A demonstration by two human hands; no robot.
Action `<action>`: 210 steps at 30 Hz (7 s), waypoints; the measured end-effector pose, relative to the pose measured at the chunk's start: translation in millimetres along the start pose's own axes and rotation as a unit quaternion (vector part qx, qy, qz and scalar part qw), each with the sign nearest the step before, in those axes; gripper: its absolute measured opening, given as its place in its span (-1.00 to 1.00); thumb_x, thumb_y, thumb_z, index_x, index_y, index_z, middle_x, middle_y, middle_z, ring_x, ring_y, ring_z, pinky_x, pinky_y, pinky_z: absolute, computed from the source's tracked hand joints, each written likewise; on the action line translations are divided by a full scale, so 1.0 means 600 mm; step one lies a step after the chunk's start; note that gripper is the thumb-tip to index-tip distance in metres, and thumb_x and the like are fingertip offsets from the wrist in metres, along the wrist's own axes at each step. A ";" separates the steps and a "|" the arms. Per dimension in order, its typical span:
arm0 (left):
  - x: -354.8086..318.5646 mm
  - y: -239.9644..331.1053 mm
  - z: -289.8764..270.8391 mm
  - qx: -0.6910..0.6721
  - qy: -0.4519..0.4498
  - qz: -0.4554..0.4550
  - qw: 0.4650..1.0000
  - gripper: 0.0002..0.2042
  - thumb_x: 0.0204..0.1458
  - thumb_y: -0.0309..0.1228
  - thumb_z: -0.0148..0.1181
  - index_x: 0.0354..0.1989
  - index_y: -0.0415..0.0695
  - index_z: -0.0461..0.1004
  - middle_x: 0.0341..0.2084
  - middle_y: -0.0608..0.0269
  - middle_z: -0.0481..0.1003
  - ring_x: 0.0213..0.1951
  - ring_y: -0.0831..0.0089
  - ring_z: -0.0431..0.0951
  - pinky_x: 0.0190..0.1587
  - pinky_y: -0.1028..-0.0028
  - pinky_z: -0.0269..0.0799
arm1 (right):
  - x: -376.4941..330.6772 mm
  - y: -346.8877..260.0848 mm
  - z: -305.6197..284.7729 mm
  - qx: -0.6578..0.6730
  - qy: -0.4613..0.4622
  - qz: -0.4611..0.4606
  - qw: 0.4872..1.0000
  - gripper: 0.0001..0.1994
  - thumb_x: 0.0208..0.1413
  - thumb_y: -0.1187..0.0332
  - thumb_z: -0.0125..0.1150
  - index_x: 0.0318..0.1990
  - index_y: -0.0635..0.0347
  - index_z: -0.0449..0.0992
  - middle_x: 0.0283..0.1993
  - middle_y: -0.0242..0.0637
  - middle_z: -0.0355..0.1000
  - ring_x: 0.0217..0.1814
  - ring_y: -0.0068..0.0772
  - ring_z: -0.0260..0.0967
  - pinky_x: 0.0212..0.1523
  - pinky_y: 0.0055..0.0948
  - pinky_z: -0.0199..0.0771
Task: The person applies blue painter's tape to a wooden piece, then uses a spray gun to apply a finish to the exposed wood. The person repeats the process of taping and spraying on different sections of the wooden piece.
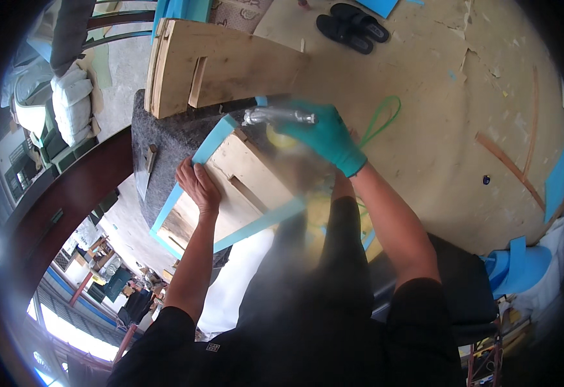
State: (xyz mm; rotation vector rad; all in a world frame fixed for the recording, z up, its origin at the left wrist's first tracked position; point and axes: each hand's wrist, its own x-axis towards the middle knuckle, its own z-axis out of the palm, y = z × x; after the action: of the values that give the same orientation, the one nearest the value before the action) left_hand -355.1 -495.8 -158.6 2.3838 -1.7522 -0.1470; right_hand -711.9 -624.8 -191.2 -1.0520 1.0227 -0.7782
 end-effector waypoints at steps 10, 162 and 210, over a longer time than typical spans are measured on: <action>0.000 0.009 0.000 -0.004 0.015 0.000 1.000 -0.52 0.58 -0.11 -0.17 0.29 -0.27 0.47 0.20 -0.16 0.48 0.27 -0.18 0.39 0.44 -0.08 0.15 | 0.010 -0.016 0.004 0.037 0.031 -0.008 0.999 -0.72 0.26 0.39 0.57 0.09 0.23 0.77 -0.10 -0.44 0.75 -0.06 -0.72 0.58 0.04 -0.49 0.61; 0.690 -0.205 0.213 -0.050 -0.007 0.123 0.991 -0.70 0.21 -0.24 0.42 0.10 0.05 0.80 0.24 -0.06 0.61 0.22 -0.11 0.60 0.31 0.02 0.54 | -0.351 0.176 -0.056 0.009 0.257 0.299 0.919 -0.51 0.50 0.41 0.32 0.49 0.33 0.42 0.45 -0.16 0.47 0.48 -0.31 0.44 0.49 -0.33 0.49; 0.198 0.120 -0.031 -0.380 -0.312 -0.024 0.871 -0.66 0.51 -0.26 0.22 0.24 -0.23 0.70 -0.03 0.24 0.77 0.03 0.54 0.67 0.17 0.46 0.55 | -0.043 0.029 0.063 0.061 -0.041 0.119 0.990 -0.18 0.36 0.15 0.53 0.65 0.21 0.26 0.53 -0.16 0.43 0.49 -0.40 0.40 0.47 -0.39 0.45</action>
State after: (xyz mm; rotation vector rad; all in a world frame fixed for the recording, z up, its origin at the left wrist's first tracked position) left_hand -383.1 -628.4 -123.1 1.8541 -1.4074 -1.4520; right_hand -684.8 -584.3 -194.3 -0.8325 0.9969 -0.5896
